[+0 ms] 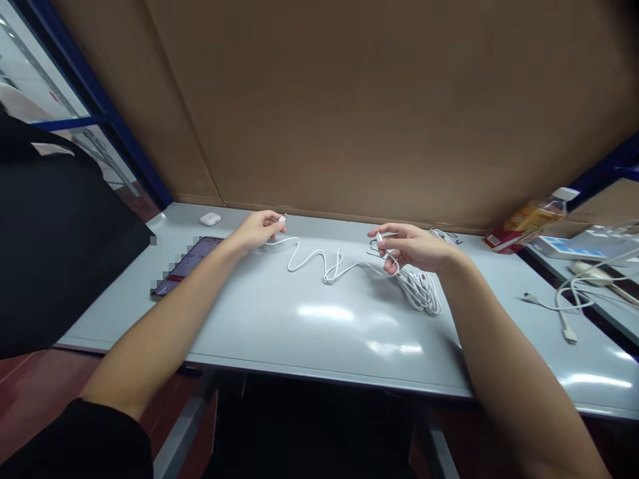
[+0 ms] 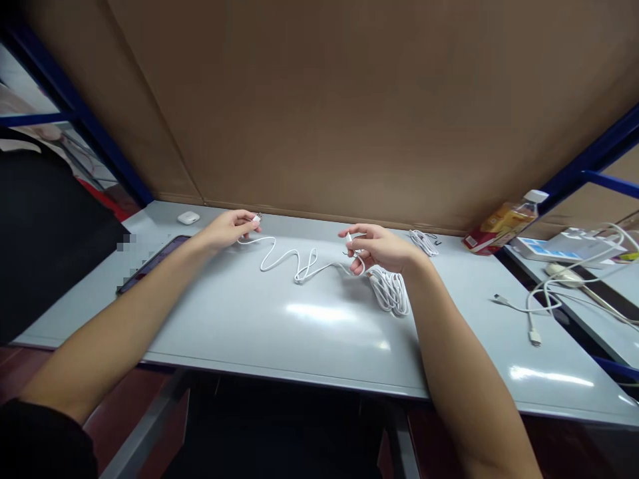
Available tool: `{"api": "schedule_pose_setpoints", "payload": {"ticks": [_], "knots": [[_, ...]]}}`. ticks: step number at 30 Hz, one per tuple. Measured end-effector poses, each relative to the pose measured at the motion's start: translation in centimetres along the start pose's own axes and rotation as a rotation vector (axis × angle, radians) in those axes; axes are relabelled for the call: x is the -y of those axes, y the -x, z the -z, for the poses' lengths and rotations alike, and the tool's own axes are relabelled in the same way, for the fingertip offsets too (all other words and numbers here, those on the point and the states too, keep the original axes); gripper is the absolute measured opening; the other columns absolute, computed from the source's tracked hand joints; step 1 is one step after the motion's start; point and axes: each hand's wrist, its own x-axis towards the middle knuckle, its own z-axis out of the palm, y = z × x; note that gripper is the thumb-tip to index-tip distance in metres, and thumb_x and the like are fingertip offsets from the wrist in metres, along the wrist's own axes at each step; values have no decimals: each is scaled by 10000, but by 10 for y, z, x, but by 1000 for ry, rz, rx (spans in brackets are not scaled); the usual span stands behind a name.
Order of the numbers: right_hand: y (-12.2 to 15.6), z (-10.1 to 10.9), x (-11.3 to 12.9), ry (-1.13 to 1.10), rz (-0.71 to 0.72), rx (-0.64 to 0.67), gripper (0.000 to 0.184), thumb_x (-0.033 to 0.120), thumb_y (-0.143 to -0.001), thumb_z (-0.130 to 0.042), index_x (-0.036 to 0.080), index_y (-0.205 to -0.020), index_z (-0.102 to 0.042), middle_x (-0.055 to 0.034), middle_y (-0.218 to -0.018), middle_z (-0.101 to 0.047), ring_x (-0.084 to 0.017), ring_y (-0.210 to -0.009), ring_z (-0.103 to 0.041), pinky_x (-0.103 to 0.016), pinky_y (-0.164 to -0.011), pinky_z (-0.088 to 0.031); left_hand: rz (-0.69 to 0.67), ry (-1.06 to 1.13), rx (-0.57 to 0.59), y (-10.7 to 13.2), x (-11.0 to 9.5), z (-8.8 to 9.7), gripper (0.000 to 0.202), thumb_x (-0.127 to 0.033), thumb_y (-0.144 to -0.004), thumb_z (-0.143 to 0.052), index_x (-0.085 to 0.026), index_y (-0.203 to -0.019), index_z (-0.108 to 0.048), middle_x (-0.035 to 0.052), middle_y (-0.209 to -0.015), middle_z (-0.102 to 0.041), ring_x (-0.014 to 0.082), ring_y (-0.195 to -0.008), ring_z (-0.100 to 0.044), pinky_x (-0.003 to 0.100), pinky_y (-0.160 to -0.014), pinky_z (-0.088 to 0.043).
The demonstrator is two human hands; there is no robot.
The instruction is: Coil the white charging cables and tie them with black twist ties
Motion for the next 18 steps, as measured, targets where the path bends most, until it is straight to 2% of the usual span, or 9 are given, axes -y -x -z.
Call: {"api": "schedule_pose_setpoints", "payload": {"ticks": [6, 9, 11, 13, 15, 18], "knots": [[-3, 4, -3, 76, 26, 50, 395, 378, -748, -866, 213, -1009, -621, -46, -868, -726, -195, -729, -728, -379, -732, -624, -7, -39, -43, -1, 1, -2, 398, -522, -800, -722, -213, -1050, -748, 58, -1071, -736, 163, -722, -633, 280, -648, -470], [-4, 4, -6, 132, 64, 68, 418, 437, -686, -896, 195, -883, -617, -64, -854, -738, -205, -760, -725, -339, -671, -592, -9, -88, -47, -2, 4, -5, 394, -520, -808, -709, -209, -1042, -767, 33, -854, -719, 167, -658, -605, 276, -594, -438], [-6, 1, -8, 173, 96, 77, 427, 473, -669, -893, 194, -821, -608, -49, -804, -724, -189, -729, -701, -319, -638, -565, -10, -105, -44, -1, 5, -10, 412, -503, -813, -708, -215, -1103, -760, 25, -791, -699, 170, -640, -600, 275, -574, -426], [-10, -5, -11, 242, 109, 79, 423, 499, -671, -880, 201, -787, -604, -30, -777, -710, -162, -680, -662, -304, -622, -538, -25, -95, -46, 0, 5, -17, 464, -475, -792, -737, -209, -1171, -739, 49, -897, -730, 178, -684, -627, 283, -595, -452], [-15, -14, -15, 354, 101, 76, 417, 526, -685, -858, 206, -763, -603, -29, -776, -708, -156, -664, -642, -292, -607, -509, -63, -90, -32, 3, 3, -27, 482, -453, -761, -771, -186, -1161, -738, 90, -1032, -749, 199, -787, -665, 299, -669, -493], [-25, -30, -22, 587, 97, 20, 409, 573, -745, -786, 208, -739, -602, -24, -746, -695, -155, -637, -606, -279, -565, -439, -141, -106, 93, 12, -5, -43, 367, -447, -831, -701, -206, -1099, -772, 89, -1103, -765, 239, -940, -689, 328, -809, -507]]}}
